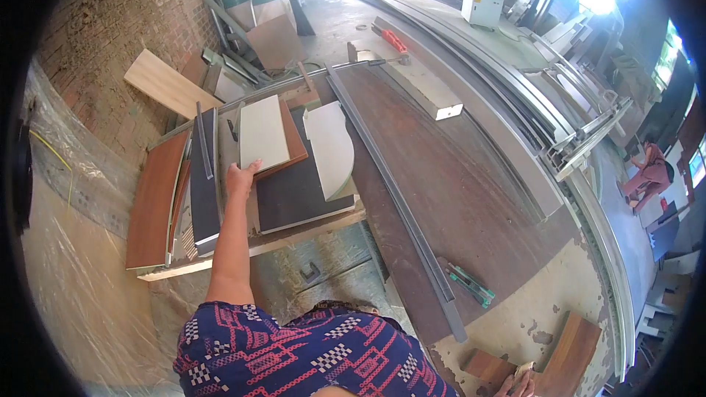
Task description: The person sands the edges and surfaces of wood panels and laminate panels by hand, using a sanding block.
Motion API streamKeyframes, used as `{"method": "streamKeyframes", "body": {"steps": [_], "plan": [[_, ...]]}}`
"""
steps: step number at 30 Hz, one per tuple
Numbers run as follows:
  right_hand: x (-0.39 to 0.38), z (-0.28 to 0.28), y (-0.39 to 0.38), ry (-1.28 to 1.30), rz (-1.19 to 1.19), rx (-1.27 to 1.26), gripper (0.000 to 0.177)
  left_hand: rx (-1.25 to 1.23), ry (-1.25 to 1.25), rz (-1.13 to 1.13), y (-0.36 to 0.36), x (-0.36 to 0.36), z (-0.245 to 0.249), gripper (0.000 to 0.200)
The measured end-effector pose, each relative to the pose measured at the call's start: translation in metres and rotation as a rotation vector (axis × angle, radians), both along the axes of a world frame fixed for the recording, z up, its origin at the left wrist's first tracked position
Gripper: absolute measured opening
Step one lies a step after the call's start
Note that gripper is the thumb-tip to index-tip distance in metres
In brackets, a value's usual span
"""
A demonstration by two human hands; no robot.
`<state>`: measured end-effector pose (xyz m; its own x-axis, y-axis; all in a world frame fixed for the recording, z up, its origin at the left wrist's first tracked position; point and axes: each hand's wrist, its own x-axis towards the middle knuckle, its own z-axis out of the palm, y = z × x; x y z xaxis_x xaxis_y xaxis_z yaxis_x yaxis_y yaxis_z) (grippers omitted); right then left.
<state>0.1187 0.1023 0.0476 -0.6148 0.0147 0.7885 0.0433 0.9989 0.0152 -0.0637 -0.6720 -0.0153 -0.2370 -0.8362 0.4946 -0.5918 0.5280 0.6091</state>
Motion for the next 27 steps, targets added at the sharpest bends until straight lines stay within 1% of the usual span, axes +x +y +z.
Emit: {"method": "streamKeyframes", "body": {"steps": [3,5,6,7,8,9,10,13,14,15,16,17,18,19,20,21,22,23,24,25,26,27], "plan": [[-0.001,-0.004,0.003,0.005,0.002,0.008,0.032,0.657,0.182,-0.097,0.029,0.015,0.049,0.067],[0.001,-0.009,0.008,-0.001,-0.018,0.059,0.033,0.66,0.286,-0.117,0.013,0.016,0.031,0.056],[0.001,-0.011,0.005,0.003,-0.025,0.002,0.033,0.667,0.332,-0.123,0.011,0.015,0.029,0.053],[0.001,-0.01,0.004,-0.02,-0.042,0.025,0.033,0.678,0.378,-0.133,0.01,0.013,0.027,0.05],[0.002,-0.008,0.003,-0.041,-0.063,0.049,0.033,0.752,0.416,-0.155,0.009,0.013,0.027,0.047],[0.004,-0.006,0.002,-0.064,-0.086,0.073,0.033,0.827,0.452,-0.178,0.029,0.019,0.057,0.045],[0.004,-0.005,0.001,-0.044,-0.074,0.037,0.032,0.903,0.488,-0.199,0.043,0.024,0.079,0.042],[-0.001,-0.003,-0.006,-0.013,-0.035,-0.04,0.032,0.932,0.767,-0.397,0.044,0.026,0.097,0.041],[-0.002,0.001,-0.01,-0.018,-0.034,-0.049,0.032,0.989,0.783,-0.366,0.037,0.023,0.094,0.045],[-0.001,0.002,-0.012,-0.022,-0.036,-0.059,0.032,1.001,0.797,-0.36,0.037,0.026,0.094,0.044],[0.0,-0.012,-0.007,-0.002,0.005,-0.206,0.033,1.013,0.81,-0.36,0.039,0.027,0.096,0.043],[0.005,-0.021,0.0,-0.122,-0.064,-0.257,0.033,1.025,0.821,-0.369,0.041,0.024,0.098,0.042],[0.013,-0.027,0.006,-0.237,-0.146,-0.312,0.035,1.14,0.812,-0.467,0.002,0.02,0.062,0.039],[0.023,-0.035,0.015,-0.346,-0.244,-0.374,0.039,1.218,0.858,-0.455,0.0,0.023,0.059,0.033],[0.024,-0.047,0.032,-0.398,-0.259,-0.336,0.041,1.312,0.977,-0.484,-0.005,0.023,0.055,0.03],[0.029,-0.057,0.043,-0.451,-0.29,-0.304,0.043,1.25,1.005,-0.517,-0.014,0.022,0.05,0.028],[0.032,-0.052,0.033,-0.444,-0.31,-0.359,0.039,1.185,0.993,-0.5,0.006,0.027,0.071,0.027],[0.026,-0.041,0.022,-0.429,-0.337,-0.411,0.035,1.14,0.851,-0.591,-0.019,0.029,0.059,0.028],[0.023,-0.041,0.02,-0.402,-0.373,-0.339,0.033,0.973,0.806,-0.637,-0.002,0.037,0.072,0.028],[0.022,-0.037,0.018,-0.373,-0.345,-0.419,0.032,0.949,0.701,-0.661,0.025,0.045,0.1,0.032],[0.022,-0.038,0.019,-0.347,-0.363,-0.429,0.031,0.92,0.595,-0.709,0.031,0.049,0.109,0.035],[0.023,-0.039,0.021,-0.32,-0.37,-0.436,0.031,0.91,0.535,-0.81,0.05,0.055,0.125,0.038]]}}
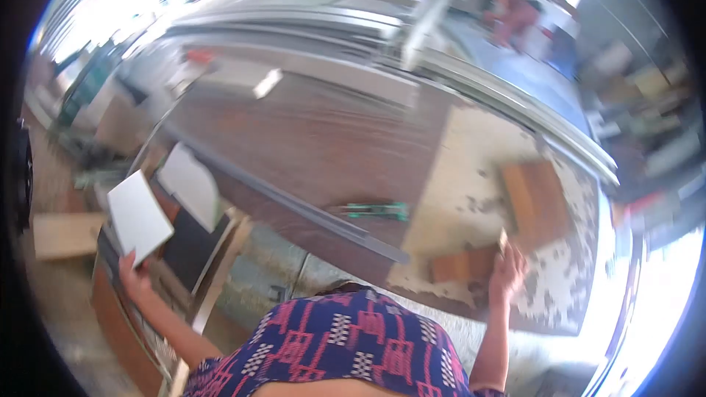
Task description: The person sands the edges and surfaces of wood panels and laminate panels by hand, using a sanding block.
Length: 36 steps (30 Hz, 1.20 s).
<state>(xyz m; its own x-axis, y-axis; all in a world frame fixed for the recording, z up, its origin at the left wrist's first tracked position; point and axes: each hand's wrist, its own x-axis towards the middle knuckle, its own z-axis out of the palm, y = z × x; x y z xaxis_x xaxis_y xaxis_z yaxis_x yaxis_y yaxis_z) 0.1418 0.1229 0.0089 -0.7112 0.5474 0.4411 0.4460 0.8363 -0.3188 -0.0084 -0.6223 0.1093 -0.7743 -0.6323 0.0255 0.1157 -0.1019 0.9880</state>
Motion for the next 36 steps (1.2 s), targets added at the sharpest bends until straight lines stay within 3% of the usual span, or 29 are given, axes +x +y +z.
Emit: {"method": "streamKeyframes", "body": {"steps": [3,4,6,8,11,12,19,20,22,23,25,27,29,31,34,36], "plan": [[0.001,0.005,-0.004,0.119,-0.014,-0.047,0.028,0.048,0.089,0.027,0.05,0.0,0.019,0.047],[0.001,0.006,-0.003,0.159,0.004,-0.027,0.026,0.117,0.157,-0.047,0.06,-0.001,0.02,0.046],[0.002,0.008,-0.002,0.194,0.027,-0.009,0.026,-0.012,0.219,-0.341,0.08,-0.012,0.022,0.043],[0.005,0.01,-0.002,0.201,0.048,0.014,0.027,-0.107,0.302,-0.483,0.135,-0.021,0.034,0.041],[0.004,0.01,-0.003,0.17,0.078,0.065,0.029,0.15,0.205,-0.778,0.203,-0.05,0.044,0.046],[0.007,0.011,-0.003,0.166,0.087,0.061,0.029,0.301,0.151,-0.974,0.22,-0.058,0.049,0.051],[0.005,0.018,0.004,0.2,-0.001,-0.122,0.029,0.301,-0.156,-1.383,0.358,-0.078,0.042,0.044],[0.001,0.027,0.006,0.218,-0.017,-0.305,0.029,0.297,-0.197,-1.425,0.372,-0.081,0.035,0.044],[-0.008,0.046,0.006,0.253,-0.05,-0.671,0.029,0.263,-0.238,-1.464,0.394,-0.083,0.022,0.042],[-0.018,0.042,0.003,0.392,0.018,-0.575,0.029,0.311,-0.265,-1.481,0.399,-0.084,0.017,0.042],[-0.032,0.075,-0.025,0.361,0.156,-0.488,0.026,0.387,-0.322,-1.426,0.41,-0.082,0.016,0.041],[-0.053,0.089,-0.059,0.367,0.36,-0.652,0.027,0.418,-0.344,-1.385,0.412,-0.086,0.01,0.043],[-0.068,0.13,-0.102,0.239,0.569,-0.477,0.03,0.515,-0.4,-1.197,0.42,-0.076,0.017,0.049],[-0.088,0.118,-0.135,0.294,0.818,-0.36,0.037,0.637,-0.407,-1.093,0.426,-0.07,0.009,0.062],[-0.102,0.119,-0.176,0.311,0.966,-0.262,0.041,0.573,-0.22,-1.045,0.43,-0.068,-0.017,0.067],[-0.105,0.12,-0.191,0.223,1.065,-0.402,0.048,0.64,-0.253,-0.979,0.433,-0.063,-0.013,0.065]]}}
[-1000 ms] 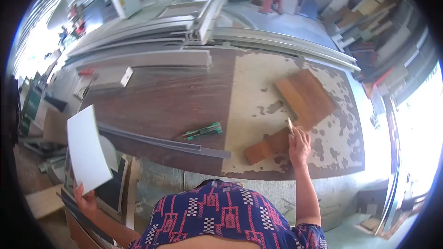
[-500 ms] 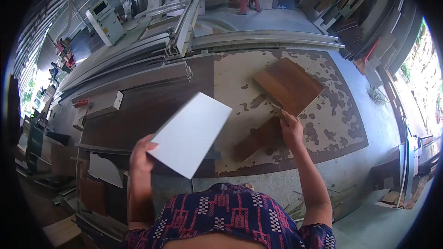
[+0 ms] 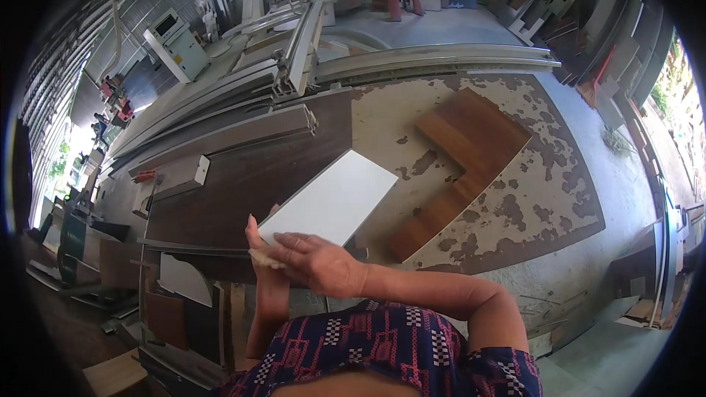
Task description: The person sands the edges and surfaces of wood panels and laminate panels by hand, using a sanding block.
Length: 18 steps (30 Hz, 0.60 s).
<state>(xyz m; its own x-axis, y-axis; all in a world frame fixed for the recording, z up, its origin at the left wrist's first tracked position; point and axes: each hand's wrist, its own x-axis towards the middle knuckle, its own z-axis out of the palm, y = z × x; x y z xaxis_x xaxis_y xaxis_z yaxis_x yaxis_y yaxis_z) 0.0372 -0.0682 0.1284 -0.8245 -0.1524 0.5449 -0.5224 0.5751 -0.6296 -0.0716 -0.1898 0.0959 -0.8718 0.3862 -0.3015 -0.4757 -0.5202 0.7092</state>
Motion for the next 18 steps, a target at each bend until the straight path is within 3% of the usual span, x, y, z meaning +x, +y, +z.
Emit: {"method": "streamKeyframes", "body": {"steps": [3,6,8,10,13,16,18], "plan": [[-0.001,-0.009,-0.006,0.006,0.026,0.178,0.056,0.021,-0.049,-0.001,0.01,0.012,0.029,0.056],[-0.002,-0.021,0.011,-0.052,-0.076,0.261,0.057,0.232,0.07,-0.179,-0.002,-0.008,-0.003,0.058],[-0.014,-0.035,0.041,-0.115,-0.211,0.262,0.051,0.183,0.061,-0.075,0.004,-0.006,0.0,0.058],[-0.032,-0.051,0.079,-0.349,-0.402,0.189,0.048,0.137,0.059,-0.012,0.008,-0.002,0.004,0.058],[-0.052,-0.085,0.133,-0.588,-0.665,0.1,0.056,0.084,0.065,0.009,0.01,0.003,0.011,0.059],[-0.049,-0.082,0.12,-0.589,-0.691,0.134,0.056,0.062,0.086,0.014,0.011,0.004,0.013,0.062],[-0.034,-0.037,0.081,-0.507,-0.469,0.061,0.053,0.053,0.122,0.018,0.013,0.002,0.011,0.066]]}}
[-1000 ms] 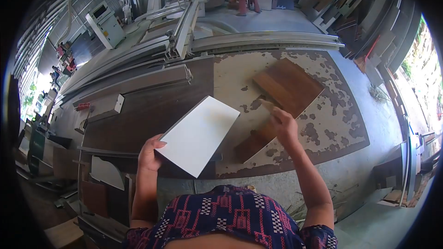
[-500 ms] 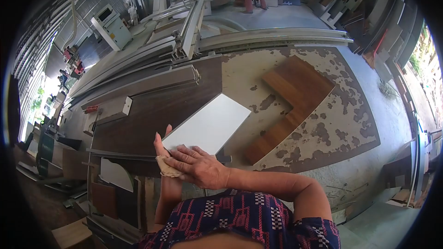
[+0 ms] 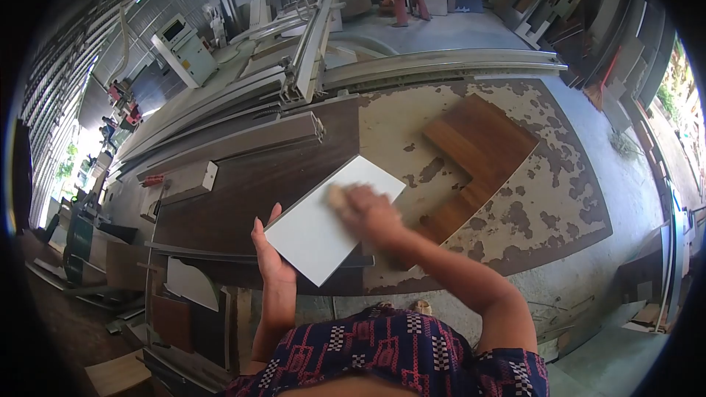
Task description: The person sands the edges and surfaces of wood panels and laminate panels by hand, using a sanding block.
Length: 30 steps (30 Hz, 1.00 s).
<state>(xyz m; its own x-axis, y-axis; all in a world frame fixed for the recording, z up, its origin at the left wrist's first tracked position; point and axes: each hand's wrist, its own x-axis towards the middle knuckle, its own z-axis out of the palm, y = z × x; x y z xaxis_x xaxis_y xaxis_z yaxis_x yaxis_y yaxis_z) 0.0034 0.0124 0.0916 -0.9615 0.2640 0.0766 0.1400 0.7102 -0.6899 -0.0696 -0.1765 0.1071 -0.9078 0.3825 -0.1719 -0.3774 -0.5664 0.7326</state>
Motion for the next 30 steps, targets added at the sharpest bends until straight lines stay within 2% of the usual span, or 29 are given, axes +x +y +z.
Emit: {"method": "streamKeyframes", "body": {"steps": [1,2,3,4,6,8,9,10,12,15,19,21,22,24,25,27,30], "plan": [[0.006,-0.008,-0.019,0.275,0.149,0.057,0.051,0.032,0.01,-0.021,0.0,0.0,0.0,0.068],[0.012,0.008,-0.037,0.349,0.333,0.019,0.054,0.063,0.019,-0.043,0.0,0.0,0.001,0.07],[0.011,0.011,-0.059,0.339,0.408,0.13,0.057,0.094,0.027,-0.066,-0.001,0.001,0.0,0.072],[0.013,0.022,-0.066,0.341,0.495,0.107,0.058,0.208,0.075,-0.207,-0.007,0.0,-0.002,0.079],[-0.01,0.021,-0.061,0.37,0.498,0.145,0.057,0.233,0.121,-0.145,-0.004,0.0,-0.004,0.078],[-0.043,0.004,-0.033,0.31,0.365,0.017,0.056,0.096,0.05,-0.059,0.004,0.004,0.0,0.067],[-0.065,-0.019,-0.011,0.269,0.283,0.006,0.056,-0.053,0.187,0.015,0.005,0.009,-0.002,0.057],[-0.079,-0.035,0.012,0.227,0.2,-0.004,0.055,0.006,0.166,-0.047,0.003,0.012,0.006,0.056],[-0.077,-0.036,0.04,0.077,-0.124,0.043,0.054,0.031,0.143,-0.076,0.001,0.012,0.009,0.06],[-0.078,-0.053,0.064,0.014,-0.176,-0.016,0.055,-0.035,0.139,-0.056,0.0,0.01,0.01,0.058],[-0.059,-0.02,0.012,0.153,0.091,0.013,0.058,-0.002,0.146,-0.019,0.008,0.008,0.008,0.057],[-0.031,0.007,-0.033,0.287,0.296,0.099,0.058,0.069,0.083,-0.005,0.011,0.004,0.011,0.063],[-0.025,0.013,-0.044,0.37,0.398,0.143,0.057,0.065,0.094,-0.067,0.006,-0.001,0.006,0.073],[-0.03,0.014,-0.041,0.394,0.4,0.14,0.056,0.238,0.042,-0.054,0.009,0.001,0.004,0.068],[-0.035,0.014,-0.037,0.408,0.403,0.14,0.055,0.141,0.099,-0.024,0.012,0.004,0.006,0.062],[-0.067,-0.009,0.003,0.29,0.22,-0.023,0.052,-0.018,0.179,-0.023,0.008,0.007,0.008,0.054],[-0.077,-0.049,0.064,0.038,-0.146,-0.012,0.054,-0.008,0.186,-0.034,0.007,0.01,0.011,0.053]]}}
